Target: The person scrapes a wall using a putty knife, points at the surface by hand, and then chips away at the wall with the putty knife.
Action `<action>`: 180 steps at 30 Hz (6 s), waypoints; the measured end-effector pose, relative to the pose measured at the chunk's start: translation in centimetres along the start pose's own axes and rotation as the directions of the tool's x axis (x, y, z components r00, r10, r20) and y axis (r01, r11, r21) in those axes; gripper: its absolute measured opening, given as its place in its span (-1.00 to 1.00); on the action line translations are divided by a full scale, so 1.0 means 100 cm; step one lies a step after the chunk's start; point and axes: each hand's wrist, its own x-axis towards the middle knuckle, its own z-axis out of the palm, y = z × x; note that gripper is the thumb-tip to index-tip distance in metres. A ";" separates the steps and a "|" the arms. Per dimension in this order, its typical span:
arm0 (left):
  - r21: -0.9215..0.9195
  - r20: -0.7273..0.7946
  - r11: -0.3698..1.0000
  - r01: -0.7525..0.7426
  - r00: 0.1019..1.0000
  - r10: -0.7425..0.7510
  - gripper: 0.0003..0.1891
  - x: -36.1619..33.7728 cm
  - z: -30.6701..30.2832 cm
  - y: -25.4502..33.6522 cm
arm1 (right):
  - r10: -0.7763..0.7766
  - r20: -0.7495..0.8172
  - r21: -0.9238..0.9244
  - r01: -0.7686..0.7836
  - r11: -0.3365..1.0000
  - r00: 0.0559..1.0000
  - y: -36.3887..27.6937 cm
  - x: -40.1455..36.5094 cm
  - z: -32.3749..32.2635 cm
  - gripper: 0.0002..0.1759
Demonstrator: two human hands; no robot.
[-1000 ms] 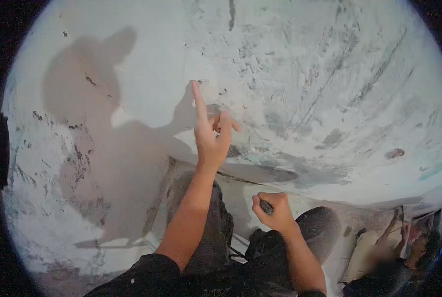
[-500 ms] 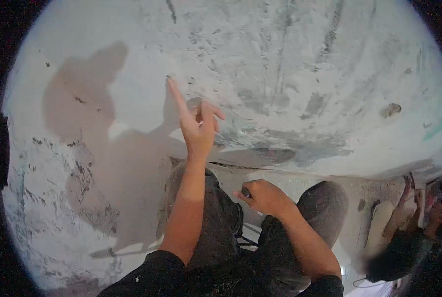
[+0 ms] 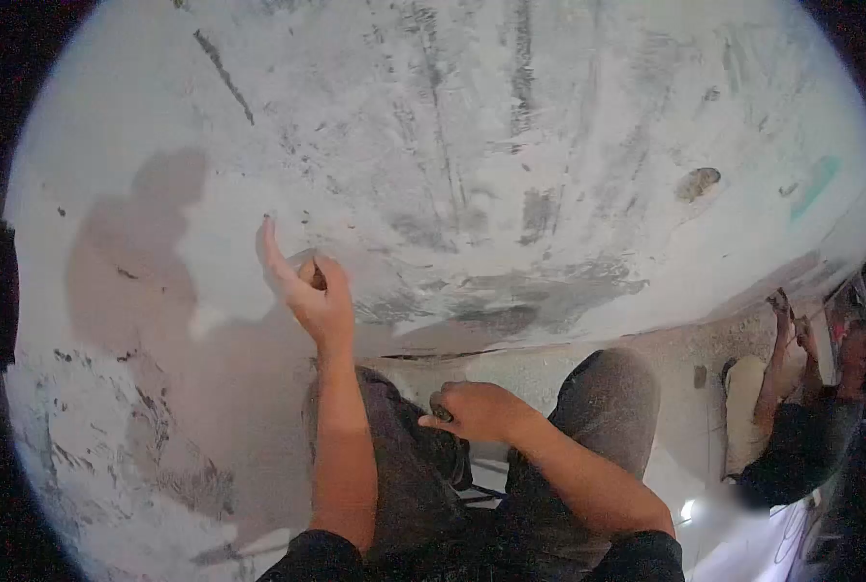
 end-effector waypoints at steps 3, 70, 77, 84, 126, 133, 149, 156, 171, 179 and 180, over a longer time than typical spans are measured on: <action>0.045 -0.045 0.998 -0.032 0.998 0.034 -0.33 0.001 0.001 0.005 | 0.024 0.018 0.031 -0.025 0.999 1.000 0.003 -0.001 -0.001 -0.42; -0.715 -0.250 0.689 0.121 0.875 -0.414 -0.80 0.036 -0.073 -0.031 | -0.755 -0.528 -0.203 0.805 0.558 0.390 -0.227 0.084 -0.175 -0.43; -0.739 -0.213 0.659 0.141 0.879 -0.427 -0.80 0.036 -0.071 -0.030 | -0.758 -0.461 -0.407 0.649 0.643 0.462 -0.228 0.082 -0.176 -0.61; -0.765 -0.193 0.624 0.160 0.868 -0.458 -0.80 0.035 -0.073 -0.028 | -0.760 -0.563 -0.488 0.611 0.623 0.325 -0.230 0.090 -0.163 -0.59; -0.283 -0.052 0.959 -0.025 0.999 0.011 -0.51 0.026 -0.042 -0.022 | -0.240 -0.300 0.162 0.297 0.941 0.923 -0.047 0.017 -0.047 -0.87; -0.106 -0.023 0.989 -0.106 0.994 0.104 -0.51 0.019 -0.024 -0.025 | 0.021 -0.469 0.169 0.066 0.983 0.883 0.001 -0.012 -0.049 -0.70; -0.815 0.553 0.160 0.556 0.830 -0.070 -0.41 0.006 -0.015 -0.005 | 0.129 -0.670 0.673 0.525 0.521 0.731 -0.010 -0.025 -0.057 -0.40; -0.738 0.606 0.197 0.645 0.763 -0.226 -0.51 -0.007 -0.003 0.004 | 0.106 -0.652 0.610 0.436 0.662 0.751 -0.029 -0.020 -0.050 -0.31; -0.711 0.318 0.235 0.663 0.601 -0.733 -0.42 -0.028 0.022 0.010 | 0.046 -0.571 0.533 0.328 0.780 0.820 -0.047 0.016 -0.008 -0.38; -0.672 0.392 0.217 0.708 0.588 -0.707 -0.27 -0.024 0.014 0.022 | 0.077 -0.641 0.473 0.314 0.823 0.764 -0.035 0.031 -0.005 -0.40; -0.676 0.224 0.343 0.652 0.626 -0.747 -0.35 -0.025 0.022 0.020 | 0.014 -0.660 0.385 0.322 0.865 0.752 -0.032 0.034 -0.005 -0.40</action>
